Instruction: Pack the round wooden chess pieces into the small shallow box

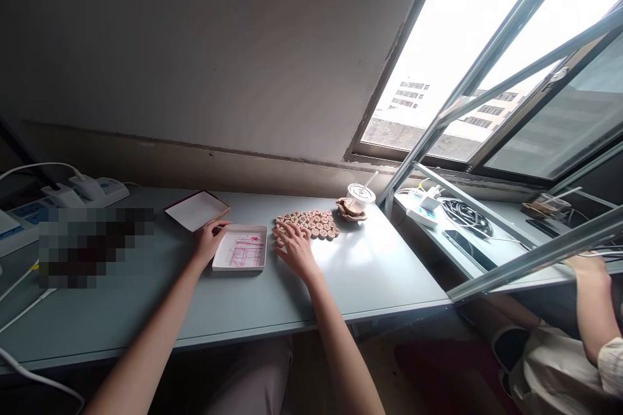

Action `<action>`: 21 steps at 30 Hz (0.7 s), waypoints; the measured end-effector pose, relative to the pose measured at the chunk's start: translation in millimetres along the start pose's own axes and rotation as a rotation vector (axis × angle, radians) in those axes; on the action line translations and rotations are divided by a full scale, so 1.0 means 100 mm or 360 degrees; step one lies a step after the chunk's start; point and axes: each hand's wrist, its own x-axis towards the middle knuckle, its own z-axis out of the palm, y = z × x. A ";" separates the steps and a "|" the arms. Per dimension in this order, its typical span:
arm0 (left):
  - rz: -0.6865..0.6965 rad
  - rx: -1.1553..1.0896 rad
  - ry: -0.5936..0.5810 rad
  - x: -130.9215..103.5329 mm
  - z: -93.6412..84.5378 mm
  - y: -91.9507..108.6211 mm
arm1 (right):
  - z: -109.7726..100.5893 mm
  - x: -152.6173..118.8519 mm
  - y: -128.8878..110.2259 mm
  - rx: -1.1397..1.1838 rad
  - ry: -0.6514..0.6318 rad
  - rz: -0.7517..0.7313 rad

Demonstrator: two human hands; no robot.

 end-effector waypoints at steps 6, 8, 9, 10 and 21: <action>-0.0007 0.0001 -0.0004 -0.02 -0.02 0.05 | -0.02 -0.04 0.04 0.0020 -0.0011 0.0029; -0.0016 0.0026 -0.0007 -0.02 -0.02 0.07 | -0.08 -0.04 -0.02 0.0084 0.0039 0.0061; -0.0018 0.0044 -0.0003 -0.01 -0.02 0.08 | -0.12 -0.02 -0.08 0.0119 0.0060 0.0051; -0.0016 0.0061 0.0000 -0.01 -0.02 0.08 | -0.14 0.00 -0.16 0.0146 0.0073 0.0029; 0.0102 0.0121 0.0048 -0.01 0.00 0.04 | 0.16 0.40 -0.91 -0.0053 -0.0354 0.0081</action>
